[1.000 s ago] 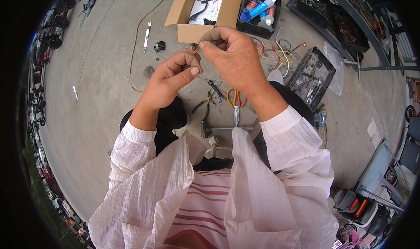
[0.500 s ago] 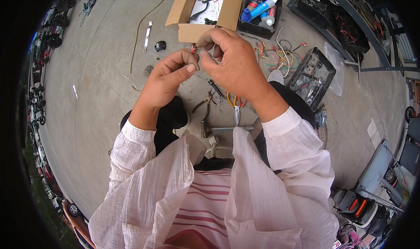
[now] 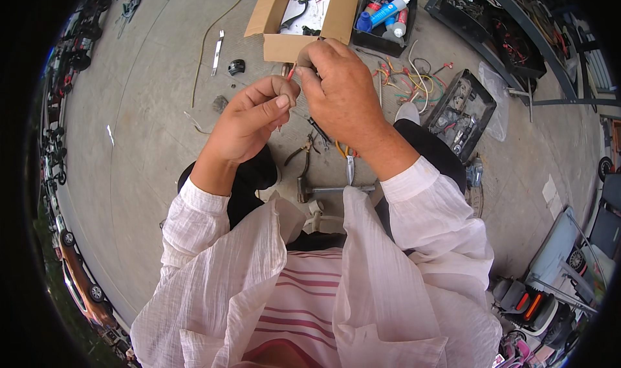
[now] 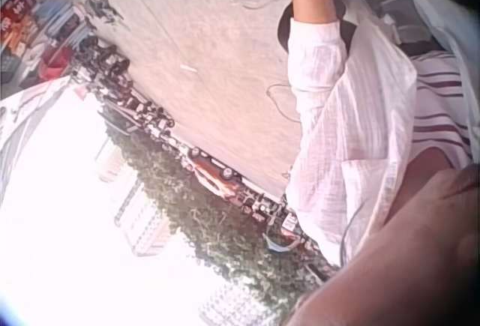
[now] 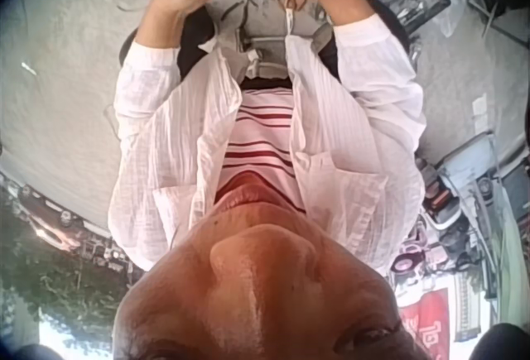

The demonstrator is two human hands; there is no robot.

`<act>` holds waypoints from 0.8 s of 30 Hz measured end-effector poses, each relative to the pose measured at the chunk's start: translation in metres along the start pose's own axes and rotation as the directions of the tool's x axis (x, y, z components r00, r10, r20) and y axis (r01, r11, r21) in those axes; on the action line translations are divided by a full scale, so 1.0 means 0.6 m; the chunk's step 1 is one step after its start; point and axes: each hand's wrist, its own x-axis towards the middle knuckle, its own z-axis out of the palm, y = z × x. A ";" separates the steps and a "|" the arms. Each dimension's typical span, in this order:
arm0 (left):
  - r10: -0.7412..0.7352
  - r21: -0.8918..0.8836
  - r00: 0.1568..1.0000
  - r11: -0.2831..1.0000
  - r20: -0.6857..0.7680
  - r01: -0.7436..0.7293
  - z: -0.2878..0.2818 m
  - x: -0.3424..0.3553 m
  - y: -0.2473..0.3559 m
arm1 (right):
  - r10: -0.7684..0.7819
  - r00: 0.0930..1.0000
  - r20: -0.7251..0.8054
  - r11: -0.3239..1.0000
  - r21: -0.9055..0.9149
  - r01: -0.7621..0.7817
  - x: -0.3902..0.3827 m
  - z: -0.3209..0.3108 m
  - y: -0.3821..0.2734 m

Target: The person uses a hammer and screwdriver to tap a small metal component, then reaches into a toolbox to select a red wire. They strip the wire ends with scissors and twist the exposed strands by hand.

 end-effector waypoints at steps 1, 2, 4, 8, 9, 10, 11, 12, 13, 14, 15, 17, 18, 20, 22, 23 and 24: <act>-0.017 -0.049 1.000 0.999 0.004 0.018 0.001 0.000 0.001 | -0.004 1.000 -0.028 1.000 -0.020 0.003 0.000 0.002 0.001; -0.035 -0.098 0.999 0.995 0.009 0.036 0.002 0.000 0.002 | -0.003 0.997 -0.074 0.999 -0.045 -0.001 0.002 0.002 0.005; -0.057 -0.110 0.998 0.992 0.020 0.059 0.005 -0.006 0.005 | -0.005 0.986 -0.164 0.996 -0.093 -0.010 0.012 0.000 0.015; 0.009 -0.155 0.999 0.988 -0.038 -0.014 -0.009 -0.010 -0.012 | 0.045 0.951 -0.306 0.997 -0.042 -0.061 0.036 -0.030 0.035; 0.008 -0.176 0.991 0.984 -0.132 -0.031 -0.014 -0.008 -0.014 | 0.011 0.937 -0.350 0.999 -0.041 -0.027 0.038 -0.036 0.039; 0.005 -0.195 0.974 0.979 -0.226 -0.050 -0.021 -0.003 -0.015 | -0.023 0.919 -0.393 0.999 -0.041 0.007 0.040 -0.039 0.040; 0.000 -0.213 0.948 0.975 -0.317 -0.071 -0.026 0.000 -0.015 | -0.025 0.913 -0.407 1.000 -0.018 0.020 0.038 -0.040 0.035; -0.019 -0.209 0.930 0.976 -0.366 -0.062 -0.030 0.001 -0.012 | -0.058 0.944 -0.324 0.998 -0.032 0.051 0.036 -0.041 0.032; -0.038 -0.206 0.909 0.977 -0.414 -0.053 -0.033 0.001 -0.008 | -0.091 0.967 -0.238 0.996 -0.044 0.083 0.034 -0.044 0.029; -0.057 -0.203 0.885 0.978 -0.461 -0.043 -0.035 0.000 -0.005 | -0.124 0.981 -0.150 0.992 -0.052 0.117 0.031 -0.044 0.027; -0.067 -0.203 0.894 0.979 -0.443 -0.027 -0.036 0.000 -0.003 | -0.194 0.979 -0.064 0.978 -0.093 0.188 0.028 -0.041 0.025; -0.106 -0.214 0.929 0.976 -0.355 0.029 -0.033 -0.004 -0.002 | -0.319 0.941 0.115 0.930 -0.152 0.334 0.022 -0.025 0.019; -0.126 -0.218 0.943 0.974 -0.308 0.059 -0.030 -0.005 -0.002 | -0.312 0.942 0.125 0.933 -0.148 0.328 0.018 -0.018 0.015; -0.161 -0.230 0.954 0.968 -0.255 0.102 -0.023 -0.006 -0.001 | -0.296 0.944 0.144 0.939 -0.139 0.315 0.013 -0.005 0.011; -0.177 -0.232 0.957 0.965 -0.231 0.123 -0.019 -0.005 0.001 | -0.310 0.940 0.143 0.925 -0.182 0.333 0.012 -0.001 0.012; -0.177 -0.230 0.956 0.965 -0.232 0.123 -0.017 -0.004 0.001 | -0.306 0.941 0.142 0.924 -0.194 0.330 0.012 -0.001 0.010; -0.176 -0.228 0.956 0.966 -0.234 0.122 -0.017 -0.004 0.002 | -0.303 0.942 0.141 0.922 -0.206 0.327 0.012 0.000 0.009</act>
